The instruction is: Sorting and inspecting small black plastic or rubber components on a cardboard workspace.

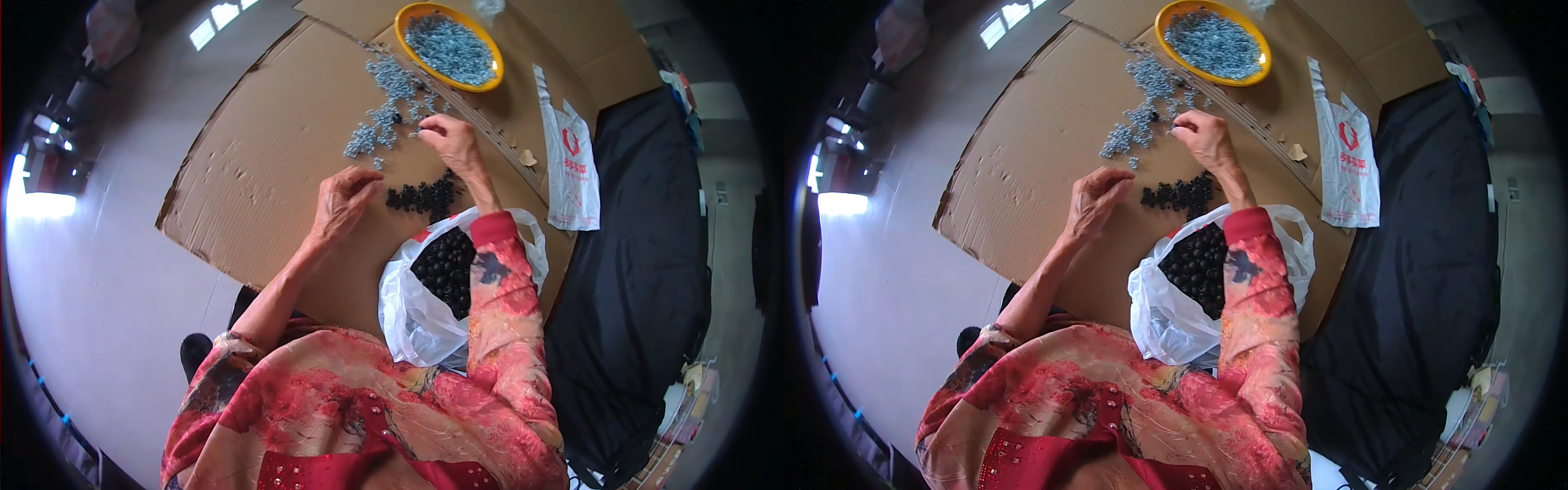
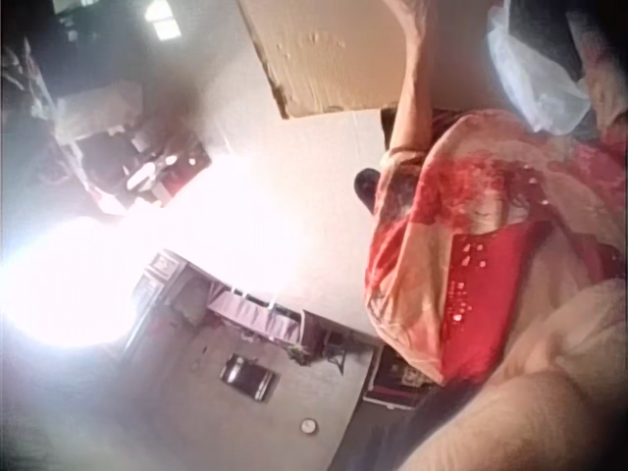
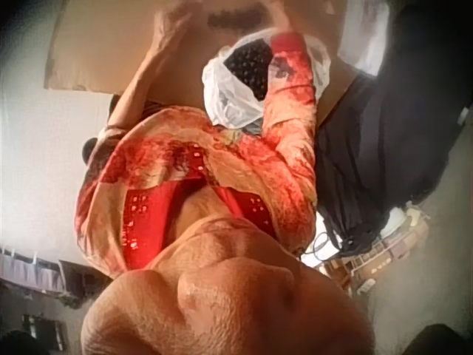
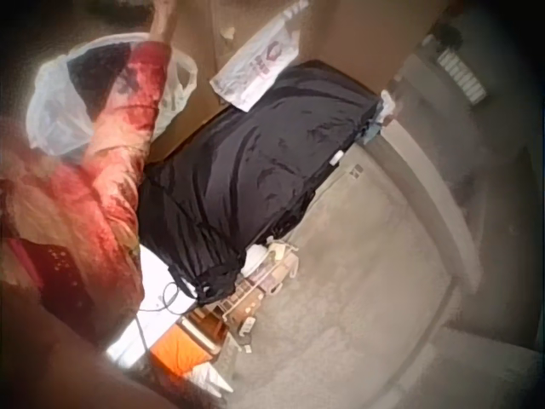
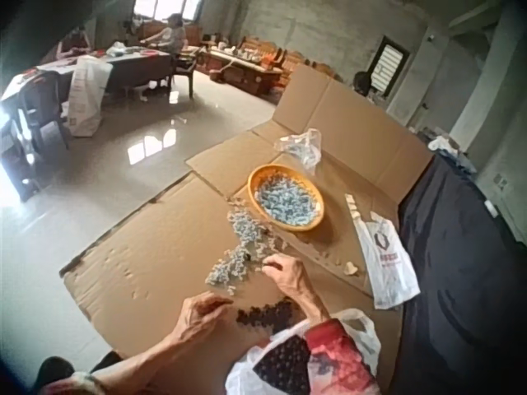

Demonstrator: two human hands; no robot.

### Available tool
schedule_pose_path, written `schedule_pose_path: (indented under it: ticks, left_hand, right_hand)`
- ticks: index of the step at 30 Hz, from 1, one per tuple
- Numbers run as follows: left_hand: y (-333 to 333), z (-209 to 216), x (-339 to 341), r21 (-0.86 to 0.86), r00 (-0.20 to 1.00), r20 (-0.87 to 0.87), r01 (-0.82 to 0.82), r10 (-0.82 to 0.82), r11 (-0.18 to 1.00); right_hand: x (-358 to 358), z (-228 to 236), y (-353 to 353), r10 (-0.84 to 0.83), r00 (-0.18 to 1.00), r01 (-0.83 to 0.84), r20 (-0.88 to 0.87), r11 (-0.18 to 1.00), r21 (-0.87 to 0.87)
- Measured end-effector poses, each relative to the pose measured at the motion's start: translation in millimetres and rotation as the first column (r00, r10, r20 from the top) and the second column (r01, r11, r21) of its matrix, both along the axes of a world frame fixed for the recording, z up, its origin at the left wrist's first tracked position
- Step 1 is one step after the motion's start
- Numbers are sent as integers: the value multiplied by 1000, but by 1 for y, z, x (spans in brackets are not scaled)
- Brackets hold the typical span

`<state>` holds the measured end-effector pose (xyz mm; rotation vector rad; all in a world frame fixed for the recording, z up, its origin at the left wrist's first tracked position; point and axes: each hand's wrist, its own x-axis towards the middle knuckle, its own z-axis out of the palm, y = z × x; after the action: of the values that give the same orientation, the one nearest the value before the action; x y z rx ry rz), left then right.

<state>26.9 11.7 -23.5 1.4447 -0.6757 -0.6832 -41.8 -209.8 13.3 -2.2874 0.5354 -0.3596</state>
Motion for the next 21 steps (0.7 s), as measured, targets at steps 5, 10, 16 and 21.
schedule_pose_path:
  ticks: [5, 10, 16, 21]
  left_hand:
    - [-8, 14, -2, -39, 977, -213, -31, 22, 999]
    - [-21, 47, -7, -309, 930, -353, -15, -100, 951]
    - [-15, 38, -10, -322, 990, -139, -11, -35, 947]
    - [-1, 24, -26, -248, 976, -210, 4, -58, 969]
  right_hand:
    - [-18, 24, 20, -54, 991, -39, 124, 768, 639]
    - [-31, 37, 46, -13, 968, -219, 251, 442, 870]
    - [-34, 38, 70, 17, 971, -222, 237, 419, 880]
    - [-50, 20, 82, -6, 987, -138, 160, 465, 875]
